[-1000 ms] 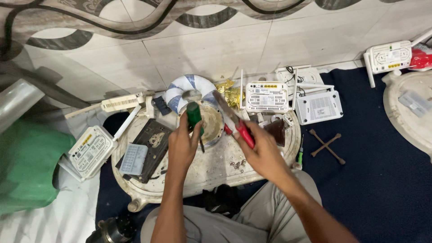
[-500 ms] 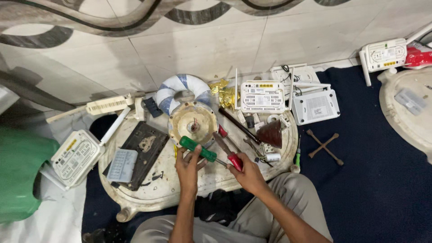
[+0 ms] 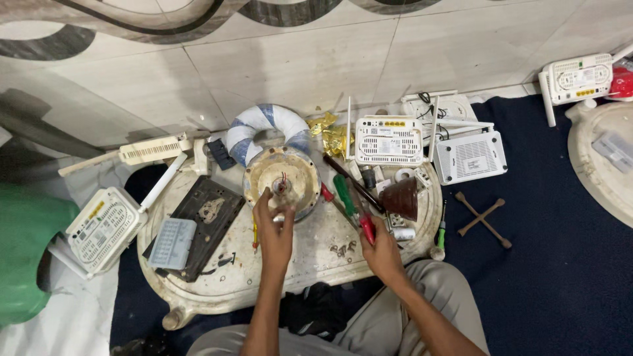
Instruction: The person is repairing a circular electronic device, likely a fan motor base. They use pliers to strip and adjust wires, and a screwdriver to tighten connections. The person also uses a hammer to tap a component into place.
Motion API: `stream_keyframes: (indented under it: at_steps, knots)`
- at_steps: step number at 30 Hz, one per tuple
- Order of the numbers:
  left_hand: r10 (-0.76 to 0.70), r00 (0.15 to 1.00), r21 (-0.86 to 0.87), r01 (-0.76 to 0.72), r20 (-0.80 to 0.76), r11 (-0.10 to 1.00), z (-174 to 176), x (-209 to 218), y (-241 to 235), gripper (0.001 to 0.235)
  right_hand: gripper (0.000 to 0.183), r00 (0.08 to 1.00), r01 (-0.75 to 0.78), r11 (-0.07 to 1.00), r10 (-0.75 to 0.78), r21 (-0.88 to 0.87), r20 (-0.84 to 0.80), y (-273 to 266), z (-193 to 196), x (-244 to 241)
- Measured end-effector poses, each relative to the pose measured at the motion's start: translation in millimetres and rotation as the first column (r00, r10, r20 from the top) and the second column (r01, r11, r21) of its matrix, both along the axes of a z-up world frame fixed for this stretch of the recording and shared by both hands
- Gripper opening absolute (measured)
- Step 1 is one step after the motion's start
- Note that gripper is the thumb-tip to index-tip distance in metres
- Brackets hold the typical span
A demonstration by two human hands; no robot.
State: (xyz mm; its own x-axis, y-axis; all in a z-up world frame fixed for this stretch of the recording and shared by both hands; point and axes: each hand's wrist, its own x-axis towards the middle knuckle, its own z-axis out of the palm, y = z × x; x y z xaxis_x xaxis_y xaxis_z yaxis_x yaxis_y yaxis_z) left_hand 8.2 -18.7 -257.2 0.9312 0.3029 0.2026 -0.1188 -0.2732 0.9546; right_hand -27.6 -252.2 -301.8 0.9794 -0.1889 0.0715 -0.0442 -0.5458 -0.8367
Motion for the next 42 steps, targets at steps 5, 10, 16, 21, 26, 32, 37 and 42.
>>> stream_keyframes:
  at_steps: [5,10,16,21,26,32,37,42]
  knots:
    - [-0.045,0.986,0.39,-0.022,0.161,0.921,2.7,20.1,5.6,0.054,0.042,0.999,-0.011,0.994,0.016,-0.106,0.046,-4.5,-17.7,-2.5]
    - [0.007,0.995,0.392,-0.046,0.098,0.919,8.1,32.7,8.3,0.037,0.046,0.994,0.054,0.984,-0.07,-0.17,-0.086,-2.8,-17.3,4.7]
    - [0.05,0.995,0.457,-0.086,0.09,0.885,16.3,29.0,3.8,0.029,0.059,0.994,0.056,0.971,-0.033,-0.233,0.101,2.8,-18.9,6.8]
    - [0.05,0.993,0.523,-0.101,0.111,0.846,12.6,24.5,-1.2,0.028,0.064,0.974,0.058,0.969,-0.003,-0.238,0.226,1.8,-26.5,10.7]
    - [0.045,0.998,0.55,-0.055,0.033,0.834,4.8,6.9,-5.9,0.029,0.061,0.973,0.067,0.98,-0.022,-0.19,0.229,4.9,-30.0,10.7]
    - [0.041,0.999,0.485,-0.025,-0.021,0.874,16.1,-9.0,-16.3,0.027,0.059,0.958,0.062,0.955,0.025,-0.289,0.286,8.3,-14.1,8.8]
    - [0.0,0.991,0.451,0.063,-0.137,0.89,27.5,-14.9,-16.6,0.03,0.048,0.887,0.043,0.905,0.16,-0.422,0.432,18.2,7.8,-3.2]
    - [-0.112,0.989,0.459,0.143,-0.094,0.877,31.5,-26.5,2.0,0.045,0.047,0.87,-0.245,0.929,0.337,-0.277,0.361,33.0,22.7,-10.0]
